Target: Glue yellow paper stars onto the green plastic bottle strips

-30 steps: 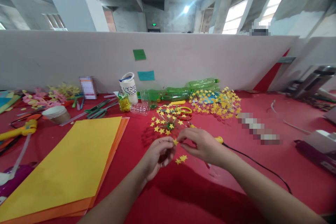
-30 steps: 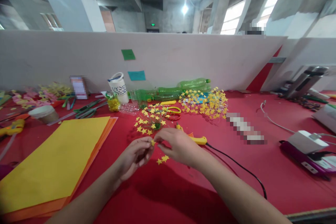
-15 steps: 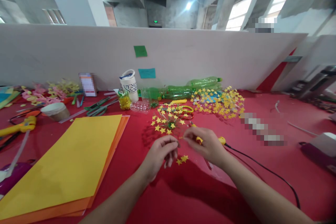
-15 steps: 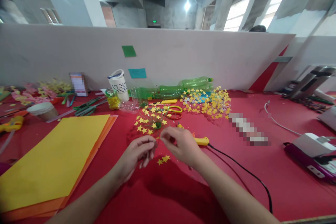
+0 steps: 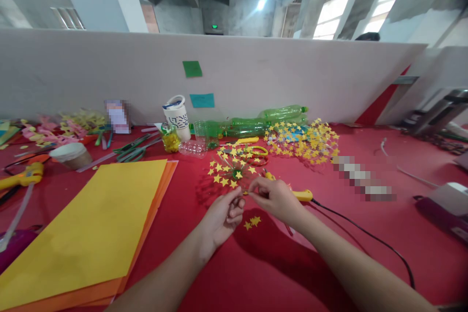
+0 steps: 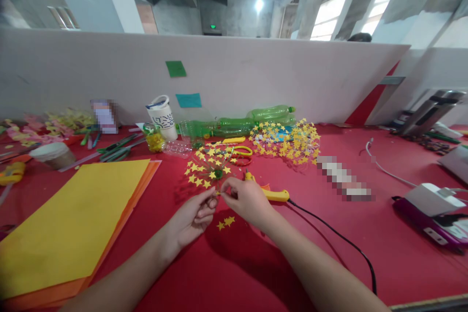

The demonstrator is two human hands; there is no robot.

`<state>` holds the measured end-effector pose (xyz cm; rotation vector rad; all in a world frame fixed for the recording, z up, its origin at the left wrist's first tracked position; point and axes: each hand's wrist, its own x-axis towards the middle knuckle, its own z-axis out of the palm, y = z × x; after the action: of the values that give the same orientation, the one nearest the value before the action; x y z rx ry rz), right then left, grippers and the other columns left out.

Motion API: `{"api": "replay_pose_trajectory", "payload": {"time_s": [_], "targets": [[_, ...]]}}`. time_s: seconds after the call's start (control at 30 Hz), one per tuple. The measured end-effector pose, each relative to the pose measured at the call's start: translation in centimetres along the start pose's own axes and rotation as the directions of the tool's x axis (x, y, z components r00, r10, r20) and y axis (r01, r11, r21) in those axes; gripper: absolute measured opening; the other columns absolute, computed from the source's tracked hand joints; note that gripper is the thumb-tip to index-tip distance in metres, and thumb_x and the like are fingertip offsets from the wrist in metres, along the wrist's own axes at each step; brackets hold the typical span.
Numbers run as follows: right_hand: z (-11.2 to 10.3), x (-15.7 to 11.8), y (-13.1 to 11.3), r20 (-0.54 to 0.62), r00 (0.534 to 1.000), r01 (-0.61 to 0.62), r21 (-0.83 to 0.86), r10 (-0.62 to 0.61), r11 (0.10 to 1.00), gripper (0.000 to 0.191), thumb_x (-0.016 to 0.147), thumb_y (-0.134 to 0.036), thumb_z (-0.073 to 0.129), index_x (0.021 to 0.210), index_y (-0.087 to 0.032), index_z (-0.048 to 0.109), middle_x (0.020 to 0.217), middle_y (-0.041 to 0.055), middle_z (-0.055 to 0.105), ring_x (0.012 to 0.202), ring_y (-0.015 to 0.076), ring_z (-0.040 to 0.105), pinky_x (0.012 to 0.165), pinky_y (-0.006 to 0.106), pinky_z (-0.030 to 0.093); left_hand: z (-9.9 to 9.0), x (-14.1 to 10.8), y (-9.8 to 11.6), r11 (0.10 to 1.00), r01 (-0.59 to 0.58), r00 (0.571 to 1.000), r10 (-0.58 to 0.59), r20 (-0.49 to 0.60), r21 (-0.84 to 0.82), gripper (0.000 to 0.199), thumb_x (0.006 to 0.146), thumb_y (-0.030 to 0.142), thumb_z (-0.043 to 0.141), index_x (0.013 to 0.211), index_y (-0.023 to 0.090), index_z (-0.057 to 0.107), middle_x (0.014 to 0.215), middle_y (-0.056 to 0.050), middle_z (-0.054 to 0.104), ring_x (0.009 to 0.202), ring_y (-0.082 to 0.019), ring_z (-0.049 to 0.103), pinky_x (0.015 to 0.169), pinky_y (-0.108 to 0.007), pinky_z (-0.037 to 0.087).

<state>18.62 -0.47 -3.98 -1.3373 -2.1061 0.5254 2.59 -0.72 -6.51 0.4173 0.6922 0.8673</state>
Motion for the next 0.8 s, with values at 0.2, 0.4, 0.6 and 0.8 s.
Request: {"api": "replay_pose_trajectory", "payload": {"time_s": [0.2, 0.4, 0.6, 0.8], "targets": [[0.38, 0.06, 0.12, -0.001, 1.0, -0.005, 0.021, 0.006, 1.0, 0.006, 0.078, -0.025, 0.052, 0.078, -0.021, 0.057, 0.051, -0.0068, 0.046, 0.046, 0.0085, 0.04, 0.046, 0.019, 0.026, 0.01, 0.57, 0.24, 0.998, 0.023, 1.0, -0.023, -0.006, -0.061, 0.018, 0.086, 0.017, 0.046, 0.07, 0.012, 0.048, 0.054, 0.005, 0.048, 0.031, 0.003, 0.028, 0.028, -0.008, 0.019], [0.44, 0.11, 0.03, -0.017, 1.0, -0.019, 0.047, 0.02, 0.999, 0.006, 0.078, -0.024, 0.053, 0.079, -0.021, 0.057, 0.05, -0.0073, 0.045, 0.045, 0.0085, 0.039, 0.046, 0.019, 0.026, -0.08, 0.85, 0.42, 0.996, 0.041, 0.999, -0.043, -0.03, -0.082, 0.02, 0.087, 0.017, 0.044, 0.068, 0.013, 0.046, 0.052, 0.005, 0.045, 0.029, 0.003, 0.028, 0.027, -0.008, 0.019], [0.43, 0.32, 0.0, -0.028, 0.998, -0.048, 0.104, 0.051, 0.993, 0.005, 0.078, -0.023, 0.052, 0.079, -0.021, 0.056, 0.049, -0.0077, 0.043, 0.044, 0.0084, 0.038, 0.045, 0.019, 0.026, -0.12, 0.88, 0.55, 0.994, 0.044, 0.999, -0.046, -0.02, -0.102, 0.019, 0.087, 0.015, 0.043, 0.069, 0.012, 0.047, 0.055, 0.004, 0.046, 0.031, 0.003, 0.029, 0.027, -0.008, 0.02], [1.04, 0.36, 0.02, -0.024, 0.997, -0.072, 0.161, 0.077, 0.984, 0.005, 0.079, -0.023, 0.05, 0.079, -0.021, 0.055, 0.051, -0.0068, 0.049, 0.044, 0.0085, 0.041, 0.045, 0.019, 0.027, -0.15, 0.85, 0.56, 0.994, 0.046, 0.997, -0.051, -0.05, -0.101, 0.019, 0.087, 0.014, 0.045, 0.068, 0.012, 0.046, 0.055, 0.005, 0.045, 0.03, 0.003, 0.028, 0.027, -0.008, 0.019]]}}
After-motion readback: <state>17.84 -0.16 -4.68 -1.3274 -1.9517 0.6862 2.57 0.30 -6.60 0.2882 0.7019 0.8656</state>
